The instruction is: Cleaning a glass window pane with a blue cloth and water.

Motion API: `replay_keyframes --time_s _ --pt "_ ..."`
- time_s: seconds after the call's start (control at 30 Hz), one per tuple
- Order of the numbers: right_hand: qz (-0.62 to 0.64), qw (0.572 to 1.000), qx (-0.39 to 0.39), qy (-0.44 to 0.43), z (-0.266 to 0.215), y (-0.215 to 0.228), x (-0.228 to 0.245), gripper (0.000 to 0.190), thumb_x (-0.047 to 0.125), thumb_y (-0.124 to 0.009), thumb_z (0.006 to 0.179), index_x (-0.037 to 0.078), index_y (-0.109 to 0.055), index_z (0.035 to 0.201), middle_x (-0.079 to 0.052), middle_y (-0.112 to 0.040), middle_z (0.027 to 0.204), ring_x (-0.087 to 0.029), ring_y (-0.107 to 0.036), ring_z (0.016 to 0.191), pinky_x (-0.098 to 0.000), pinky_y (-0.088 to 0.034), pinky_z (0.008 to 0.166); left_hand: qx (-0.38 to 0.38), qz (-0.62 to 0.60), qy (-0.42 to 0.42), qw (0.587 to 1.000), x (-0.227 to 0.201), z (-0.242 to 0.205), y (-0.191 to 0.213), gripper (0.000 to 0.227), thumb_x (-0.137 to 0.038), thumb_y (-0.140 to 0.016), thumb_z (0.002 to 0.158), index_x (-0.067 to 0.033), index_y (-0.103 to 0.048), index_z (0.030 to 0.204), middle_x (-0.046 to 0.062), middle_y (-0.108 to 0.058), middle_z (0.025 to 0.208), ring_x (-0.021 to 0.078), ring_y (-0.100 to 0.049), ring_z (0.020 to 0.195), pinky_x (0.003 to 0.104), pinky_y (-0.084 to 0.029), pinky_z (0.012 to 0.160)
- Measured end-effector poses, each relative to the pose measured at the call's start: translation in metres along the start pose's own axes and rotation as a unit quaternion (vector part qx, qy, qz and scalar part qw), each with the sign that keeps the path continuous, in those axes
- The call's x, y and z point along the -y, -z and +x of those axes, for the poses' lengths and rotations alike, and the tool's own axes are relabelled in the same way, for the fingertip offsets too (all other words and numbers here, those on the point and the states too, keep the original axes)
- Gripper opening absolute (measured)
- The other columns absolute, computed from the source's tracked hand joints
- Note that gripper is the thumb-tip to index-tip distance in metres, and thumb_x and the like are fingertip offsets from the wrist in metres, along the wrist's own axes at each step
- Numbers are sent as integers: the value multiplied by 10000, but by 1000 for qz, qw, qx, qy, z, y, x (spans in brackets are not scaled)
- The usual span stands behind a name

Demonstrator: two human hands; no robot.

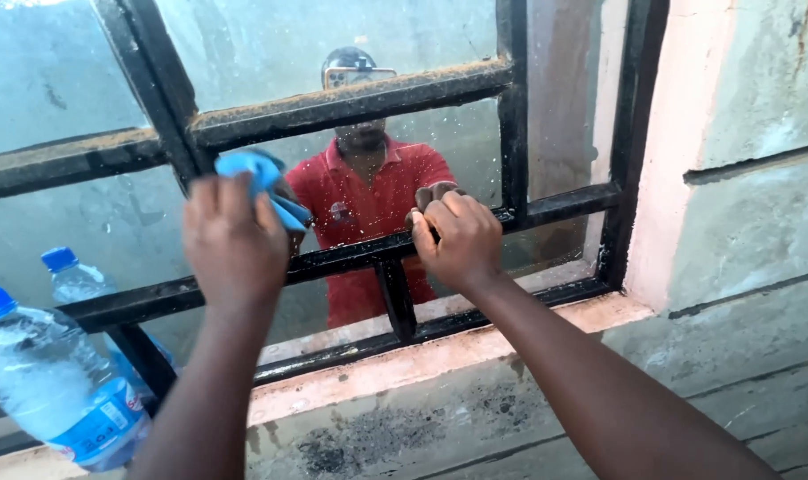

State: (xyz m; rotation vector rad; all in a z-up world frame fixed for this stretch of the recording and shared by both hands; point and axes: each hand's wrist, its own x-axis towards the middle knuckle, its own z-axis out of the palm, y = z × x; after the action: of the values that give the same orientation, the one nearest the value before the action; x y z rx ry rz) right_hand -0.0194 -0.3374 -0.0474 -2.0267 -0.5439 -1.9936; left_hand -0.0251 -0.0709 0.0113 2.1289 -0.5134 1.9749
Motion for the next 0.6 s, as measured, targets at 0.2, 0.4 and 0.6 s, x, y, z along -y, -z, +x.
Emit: replay_keyframes --time_s 0.2,0.4,0.6 --pt "17 1000 8 3 0 1 -2 237 193 -726 938 96 -601 760 -64 -536 741 -265 -581 696 -431 -453 605 13 -31 20 999 -1 -20 -6 225 -65 -766 944 33 -683 1130 200 -589 1071 357 -625 956 467 -521 805" --pt "11 1000 -2 -1 1 2 2 223 195 -723 933 98 -604 771 -63 -540 749 -265 -585 705 -432 -454 616 -47 -42 14 998 2 20 -4 139 -34 -761 970 8 -670 1066 184 -586 1122 385 -618 1028 502 -505 857" --pt "8 1000 1 2 -1 3 0 237 202 -715 942 102 -592 767 -61 -549 765 -264 -588 710 -428 -463 622 -19 -47 36 998 -9 -28 -5 214 -63 -751 936 12 -668 1119 199 -566 1082 392 -609 973 499 -508 825"
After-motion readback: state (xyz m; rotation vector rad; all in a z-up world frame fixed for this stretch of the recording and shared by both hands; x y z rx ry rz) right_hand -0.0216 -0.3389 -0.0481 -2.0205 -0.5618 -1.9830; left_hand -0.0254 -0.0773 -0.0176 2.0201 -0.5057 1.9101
